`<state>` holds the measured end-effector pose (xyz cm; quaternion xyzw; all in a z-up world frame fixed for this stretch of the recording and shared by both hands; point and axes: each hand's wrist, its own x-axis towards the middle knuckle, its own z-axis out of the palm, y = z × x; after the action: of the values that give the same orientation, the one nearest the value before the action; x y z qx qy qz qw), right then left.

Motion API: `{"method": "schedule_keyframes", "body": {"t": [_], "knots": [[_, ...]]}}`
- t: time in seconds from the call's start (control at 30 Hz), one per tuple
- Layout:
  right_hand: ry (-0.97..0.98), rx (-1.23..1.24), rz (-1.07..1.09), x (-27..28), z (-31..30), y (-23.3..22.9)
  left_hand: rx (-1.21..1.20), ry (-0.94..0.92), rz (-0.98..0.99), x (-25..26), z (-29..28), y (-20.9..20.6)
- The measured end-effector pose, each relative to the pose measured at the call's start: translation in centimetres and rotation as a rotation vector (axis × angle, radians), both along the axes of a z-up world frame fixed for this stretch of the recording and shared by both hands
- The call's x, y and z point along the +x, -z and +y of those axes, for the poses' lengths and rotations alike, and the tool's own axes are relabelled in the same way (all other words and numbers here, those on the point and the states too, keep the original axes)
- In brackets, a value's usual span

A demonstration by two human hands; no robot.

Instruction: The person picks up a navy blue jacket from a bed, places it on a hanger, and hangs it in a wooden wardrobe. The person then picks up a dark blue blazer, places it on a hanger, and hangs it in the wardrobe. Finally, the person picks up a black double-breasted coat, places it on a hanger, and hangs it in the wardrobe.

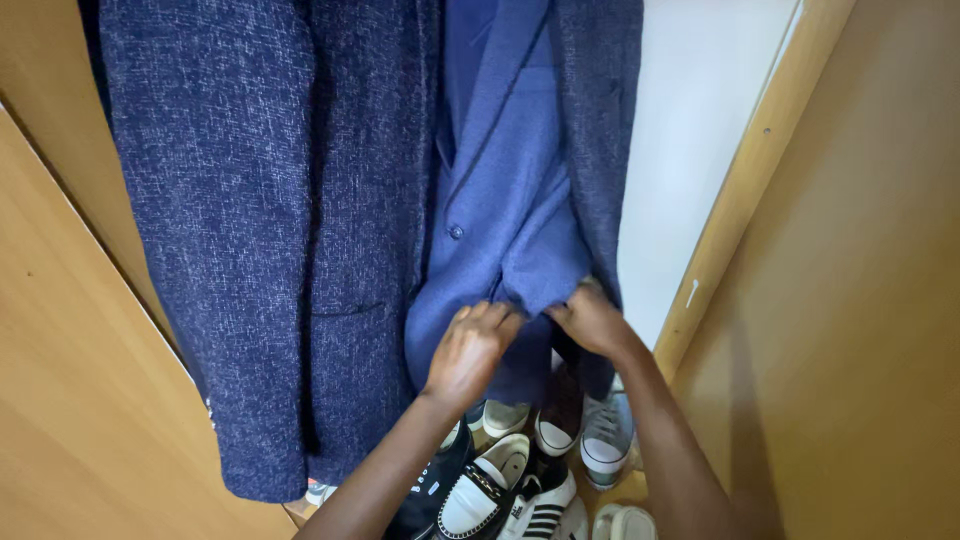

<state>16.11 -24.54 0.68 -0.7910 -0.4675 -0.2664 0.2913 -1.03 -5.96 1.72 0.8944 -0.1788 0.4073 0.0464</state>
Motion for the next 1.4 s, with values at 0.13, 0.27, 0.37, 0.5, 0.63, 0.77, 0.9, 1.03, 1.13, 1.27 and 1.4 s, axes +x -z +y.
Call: {"method": "schedule_keyframes", "body": {"t": [0.13, 0.27, 0.37, 0.5, 0.63, 0.77, 0.9, 1.03, 1.13, 1.27, 1.4], "knots": [[0.291, -0.064, 0.443, 0.0, 1.2, 2.9, 0.0, 0.063, -0.036, -0.1, -0.2, 0.5], [0.056, -0.007, 0.077, 0.7, 1.3, 2.5, 0.01, 0.198, -0.089, 0.2, -0.5, 0.8], [0.255, -0.085, 0.096, 1.2, 2.5, 1.5, 0.049, 0.021, -0.057, 1.4, 0.0, 1.2], [0.322, -0.082, 0.164, 0.5, 3.4, 0.5, 0.092, -0.135, -0.036, 2.7, 0.5, 2.1], [0.171, -0.285, 0.149, 2.7, 3.9, 2.5, 0.278, -0.37, 0.108, 5.7, -0.5, 4.1], [0.135, -0.222, 0.148, 5.7, 4.0, 5.7, 0.315, -0.553, 0.202, 8.2, -1.9, 4.1], [0.263, -0.208, 0.102, 7.9, 4.1, 7.1, 0.277, -0.472, 0.387, 8.1, -2.8, 3.2], [0.306, -0.376, 0.122, 9.8, 3.2, 5.4, 0.241, -0.301, 0.057, 6.3, -3.6, 2.5], [-0.308, -0.24, 0.316, 9.6, 2.1, 5.4, 0.219, -0.236, 0.01, 4.9, -3.3, 2.2], [-0.196, 0.322, 0.943, 4.4, 0.5, 6.9, 0.203, -0.153, 0.048, 2.3, -1.7, 1.0], [0.313, 0.339, 0.416, -2.0, 1.4, 7.4, 0.199, -0.048, -0.041, 0.0, -1.9, 1.0]]}}
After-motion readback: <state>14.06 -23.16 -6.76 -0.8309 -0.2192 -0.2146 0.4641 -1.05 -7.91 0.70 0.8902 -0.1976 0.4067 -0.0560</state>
